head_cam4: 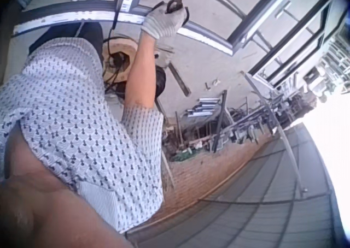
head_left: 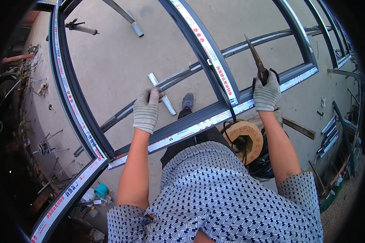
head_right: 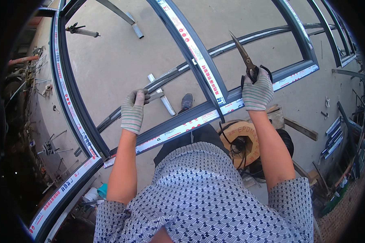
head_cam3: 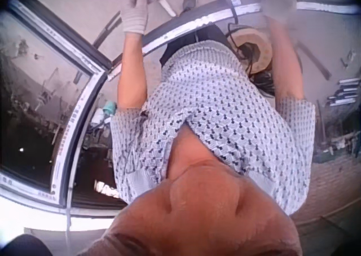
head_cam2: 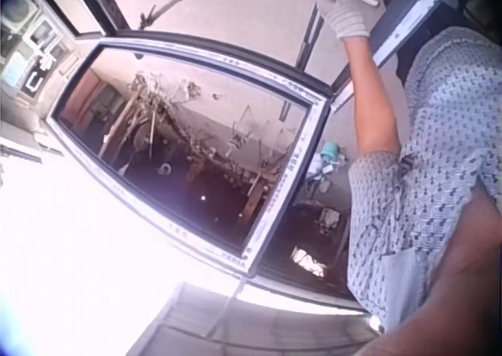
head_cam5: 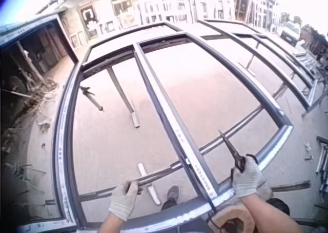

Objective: The person installs a rubber seal into the groove of a window frame. They use shears to cut the seal to length and a flat tool to press it into place along the frame's perimeter.

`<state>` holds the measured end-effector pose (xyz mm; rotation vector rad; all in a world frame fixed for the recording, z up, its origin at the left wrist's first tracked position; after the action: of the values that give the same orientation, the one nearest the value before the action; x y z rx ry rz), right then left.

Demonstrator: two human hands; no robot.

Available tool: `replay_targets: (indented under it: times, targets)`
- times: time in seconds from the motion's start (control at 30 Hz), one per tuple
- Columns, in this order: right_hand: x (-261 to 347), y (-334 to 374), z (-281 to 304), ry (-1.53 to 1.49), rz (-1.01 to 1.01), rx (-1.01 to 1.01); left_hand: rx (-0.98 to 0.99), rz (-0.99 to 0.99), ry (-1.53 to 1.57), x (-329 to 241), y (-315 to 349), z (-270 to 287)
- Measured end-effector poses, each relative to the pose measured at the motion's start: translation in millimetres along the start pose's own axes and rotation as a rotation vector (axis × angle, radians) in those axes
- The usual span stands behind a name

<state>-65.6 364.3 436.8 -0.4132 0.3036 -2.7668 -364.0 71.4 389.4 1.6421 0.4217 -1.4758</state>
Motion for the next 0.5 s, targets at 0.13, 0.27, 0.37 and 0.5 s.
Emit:
replay_targets:
  times: [0.13, 0.27, 0.37, 0.5]
  targets:
    - [0, -3, 0, 0.011, 0.015, 0.002, -0.143, -0.217, -0.537, 8, 91, 34]
    - [2, -1, -1, 0.056, 0.052, 0.011, -0.190, -0.683, -0.906, 7, 154, 43]
    - [8, 1, -3, 0.024, 0.065, 0.101, -0.297, -0.672, -0.967, 0, 159, 43]
    - [-7, 7, -18, -0.177, -0.016, 0.122, -0.311, -0.692, -0.862, 4, 157, 49]
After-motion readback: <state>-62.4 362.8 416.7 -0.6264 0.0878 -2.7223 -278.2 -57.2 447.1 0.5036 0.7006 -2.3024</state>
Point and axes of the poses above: each hand's wrist, its own y-axis away from the middle knuckle, its own z-axis out of the back of the hand, x = y × z, the point moved 7 cm from there along -y, towards the middle knuckle, and after that the axes turned 8 degrees about y, right-handed, at the moved point
